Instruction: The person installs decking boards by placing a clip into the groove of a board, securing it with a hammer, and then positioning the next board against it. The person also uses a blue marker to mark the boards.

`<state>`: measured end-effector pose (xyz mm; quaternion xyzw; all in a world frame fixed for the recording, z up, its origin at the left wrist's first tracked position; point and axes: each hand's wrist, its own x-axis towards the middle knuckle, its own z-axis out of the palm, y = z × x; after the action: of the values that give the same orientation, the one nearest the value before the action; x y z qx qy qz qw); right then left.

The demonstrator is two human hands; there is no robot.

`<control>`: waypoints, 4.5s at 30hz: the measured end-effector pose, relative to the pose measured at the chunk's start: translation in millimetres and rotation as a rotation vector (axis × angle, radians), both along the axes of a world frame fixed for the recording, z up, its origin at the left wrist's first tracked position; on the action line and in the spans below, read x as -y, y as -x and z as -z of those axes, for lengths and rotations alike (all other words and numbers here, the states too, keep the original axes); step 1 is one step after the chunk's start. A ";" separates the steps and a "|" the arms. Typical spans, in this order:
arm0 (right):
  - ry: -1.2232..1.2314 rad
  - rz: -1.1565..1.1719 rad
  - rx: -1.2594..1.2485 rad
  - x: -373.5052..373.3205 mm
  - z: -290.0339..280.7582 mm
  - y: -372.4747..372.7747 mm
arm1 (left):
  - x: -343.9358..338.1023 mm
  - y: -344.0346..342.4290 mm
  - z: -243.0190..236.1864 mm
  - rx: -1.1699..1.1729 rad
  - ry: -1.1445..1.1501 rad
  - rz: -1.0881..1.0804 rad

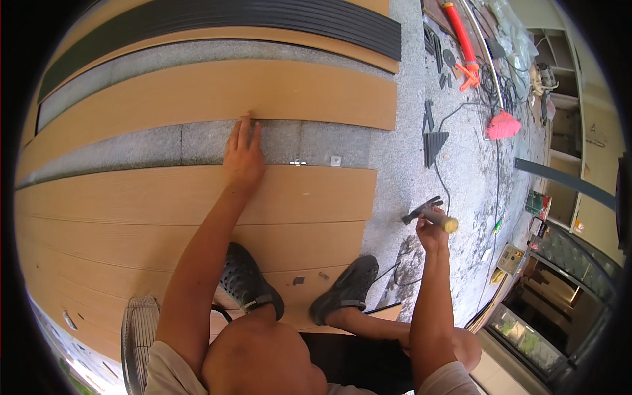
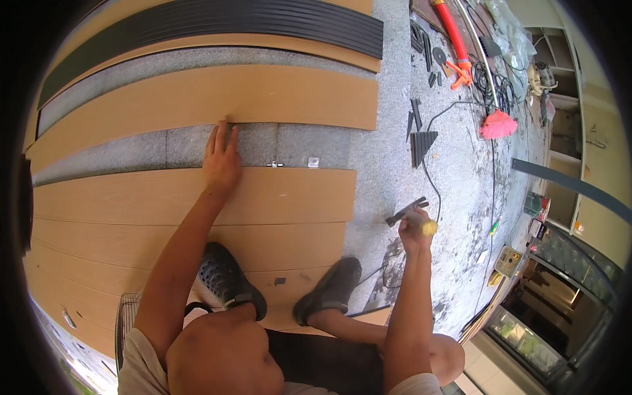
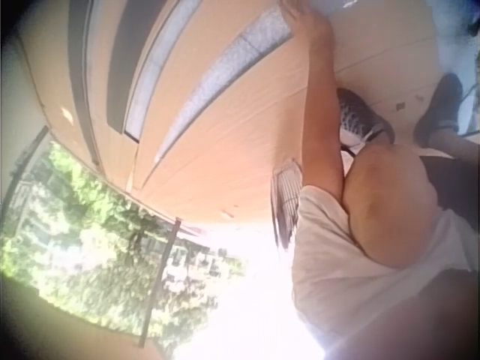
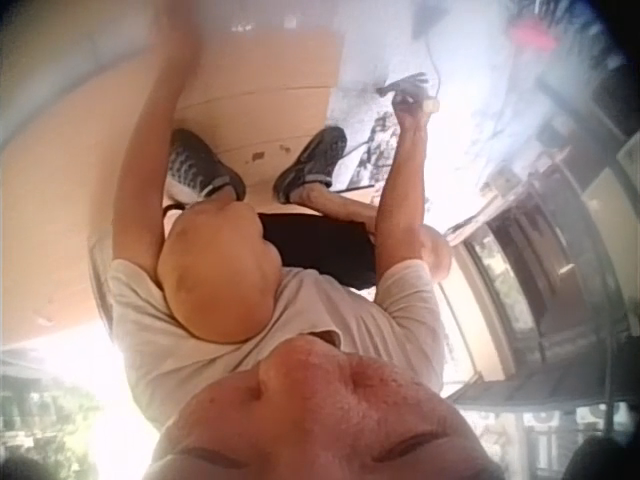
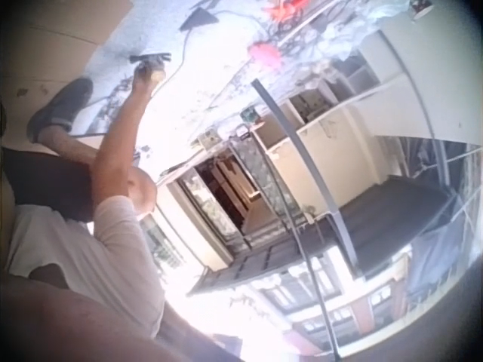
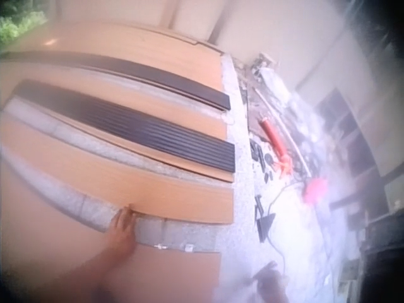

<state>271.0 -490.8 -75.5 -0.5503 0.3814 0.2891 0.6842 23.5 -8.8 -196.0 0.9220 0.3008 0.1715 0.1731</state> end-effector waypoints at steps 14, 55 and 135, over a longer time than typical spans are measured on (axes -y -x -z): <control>0.490 -1.059 0.422 -210.2 -39.1 22.0 | -15.6 3.2 -16.9 -0.118 0.045 0.135; 0.931 -2.487 0.918 -370.1 3.7 5.2 | -37.0 -17.8 -21.3 -0.247 -0.003 0.212; 0.845 -2.696 1.596 -442.9 -9.6 62.2 | -40.0 -9.9 -2.0 0.066 0.014 0.098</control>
<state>208.8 -47.9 -65.9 0.6080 0.7372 -0.1831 0.2309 33.4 31.2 -194.0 0.9282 0.2507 0.1909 0.1978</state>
